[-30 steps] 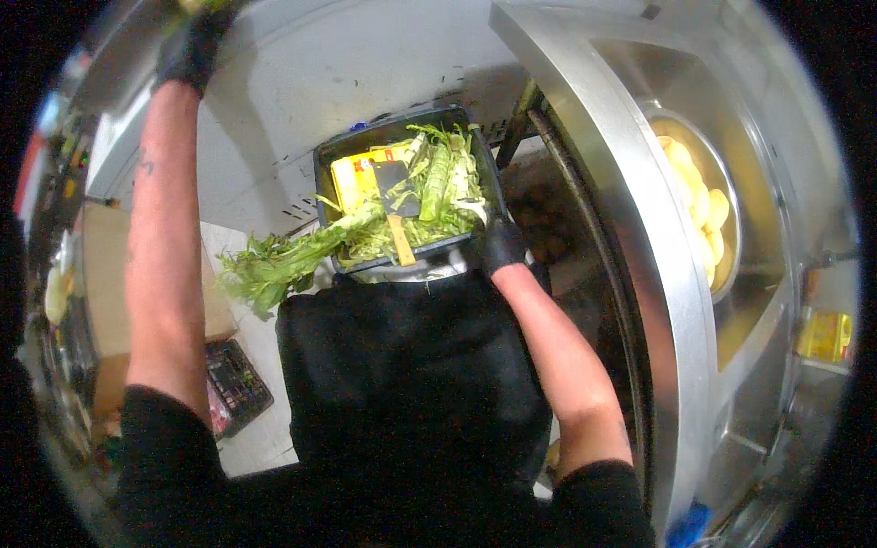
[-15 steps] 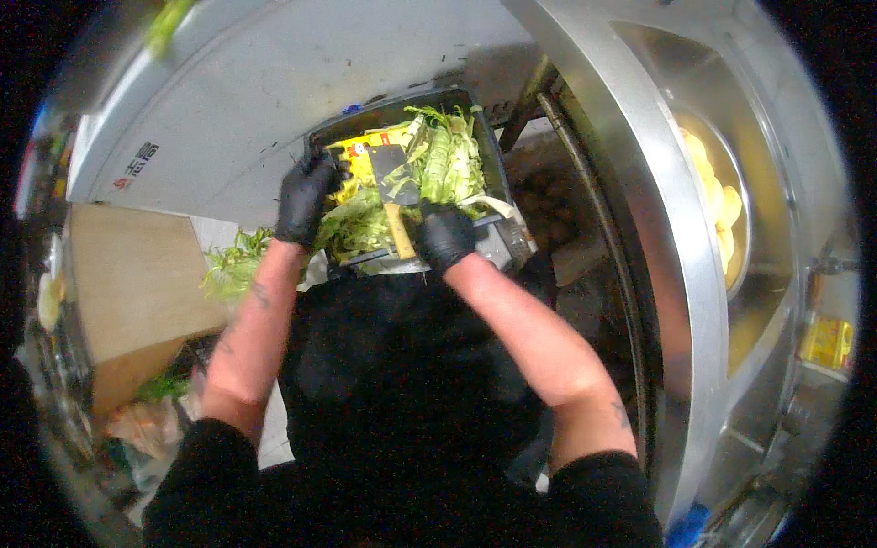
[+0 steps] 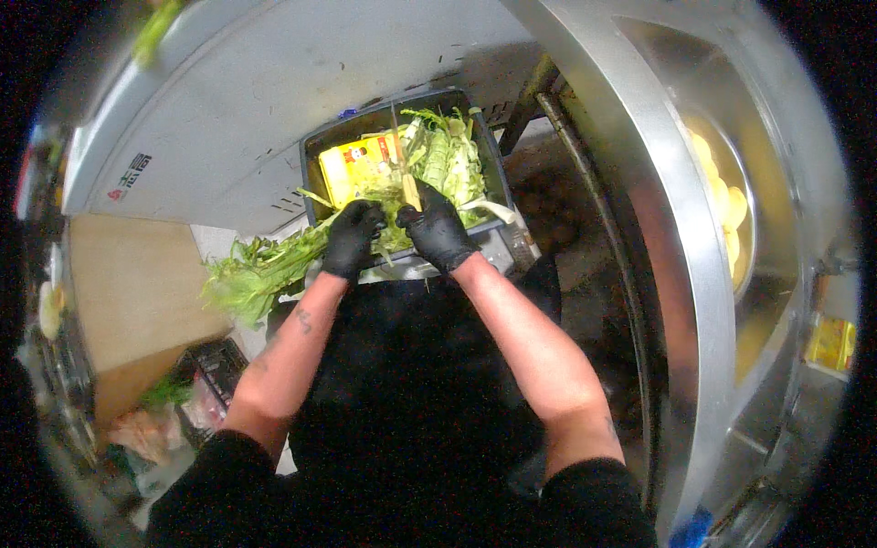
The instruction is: The person peels the outer layers of a long green vegetable using a knife, then cuts the vegetable into smaller pieces. The person wears black gloves and works over a metal tray in a commercial kitchen.
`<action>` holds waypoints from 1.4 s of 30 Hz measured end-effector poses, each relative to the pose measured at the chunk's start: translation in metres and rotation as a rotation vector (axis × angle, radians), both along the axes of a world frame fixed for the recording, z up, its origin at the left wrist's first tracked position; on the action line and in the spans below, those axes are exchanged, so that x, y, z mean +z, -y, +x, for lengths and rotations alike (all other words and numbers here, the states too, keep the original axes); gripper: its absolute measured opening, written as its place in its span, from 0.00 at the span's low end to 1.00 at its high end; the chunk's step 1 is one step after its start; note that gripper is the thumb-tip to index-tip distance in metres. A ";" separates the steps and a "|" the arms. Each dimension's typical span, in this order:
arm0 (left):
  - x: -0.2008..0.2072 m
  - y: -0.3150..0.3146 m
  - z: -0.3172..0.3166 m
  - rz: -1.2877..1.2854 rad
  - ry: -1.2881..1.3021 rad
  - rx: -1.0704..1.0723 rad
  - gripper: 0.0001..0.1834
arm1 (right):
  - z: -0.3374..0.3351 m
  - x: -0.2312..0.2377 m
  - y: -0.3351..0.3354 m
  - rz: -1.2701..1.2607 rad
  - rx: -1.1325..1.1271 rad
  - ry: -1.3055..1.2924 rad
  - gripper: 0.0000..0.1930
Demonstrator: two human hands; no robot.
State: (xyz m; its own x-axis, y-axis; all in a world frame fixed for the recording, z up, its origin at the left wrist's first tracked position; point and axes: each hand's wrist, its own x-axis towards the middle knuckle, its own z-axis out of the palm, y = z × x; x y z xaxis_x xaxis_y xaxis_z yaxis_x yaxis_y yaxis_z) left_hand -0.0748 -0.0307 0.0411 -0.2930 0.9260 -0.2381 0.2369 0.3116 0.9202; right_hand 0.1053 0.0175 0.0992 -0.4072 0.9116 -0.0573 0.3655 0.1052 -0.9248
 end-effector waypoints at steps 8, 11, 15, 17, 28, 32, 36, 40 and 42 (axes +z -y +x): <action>-0.042 -0.096 0.061 -0.189 -0.386 -0.296 0.25 | 0.033 0.011 0.010 0.155 -0.207 -0.014 0.27; -0.037 -0.101 0.060 -0.229 0.035 -0.162 0.23 | 0.040 0.012 0.007 0.271 -0.274 0.142 0.17; -0.011 -0.072 0.036 -0.301 1.056 0.045 0.18 | 0.044 0.011 -0.002 0.417 -0.278 0.250 0.14; 0.001 -0.051 0.025 -0.297 1.130 0.064 0.17 | 0.043 0.011 -0.005 0.476 -0.255 0.167 0.15; -0.013 -0.022 0.029 -0.217 1.527 0.007 0.22 | 0.007 0.010 0.046 0.536 0.095 0.649 0.12; -0.017 -0.029 0.035 -0.169 2.007 -0.053 0.22 | 0.003 0.011 0.055 0.647 0.091 0.616 0.29; -0.011 -0.026 0.039 -0.187 1.737 0.048 0.22 | 0.007 0.014 0.050 0.577 0.129 0.669 0.15; -0.004 -0.027 0.041 -0.353 1.417 0.183 0.22 | 0.008 0.008 0.038 0.577 0.116 0.700 0.04; -0.002 -0.033 0.038 -0.277 1.603 0.121 0.22 | 0.009 0.002 0.032 0.633 0.117 0.709 0.04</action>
State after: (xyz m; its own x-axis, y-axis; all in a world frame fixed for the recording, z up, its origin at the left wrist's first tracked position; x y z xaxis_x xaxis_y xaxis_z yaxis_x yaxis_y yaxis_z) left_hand -0.0365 0.0023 0.0387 0.3403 0.7970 -0.4990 -0.8902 0.4440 0.1020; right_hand 0.1143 -0.0146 0.1007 -0.5577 0.8137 0.1637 0.7740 0.5811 -0.2513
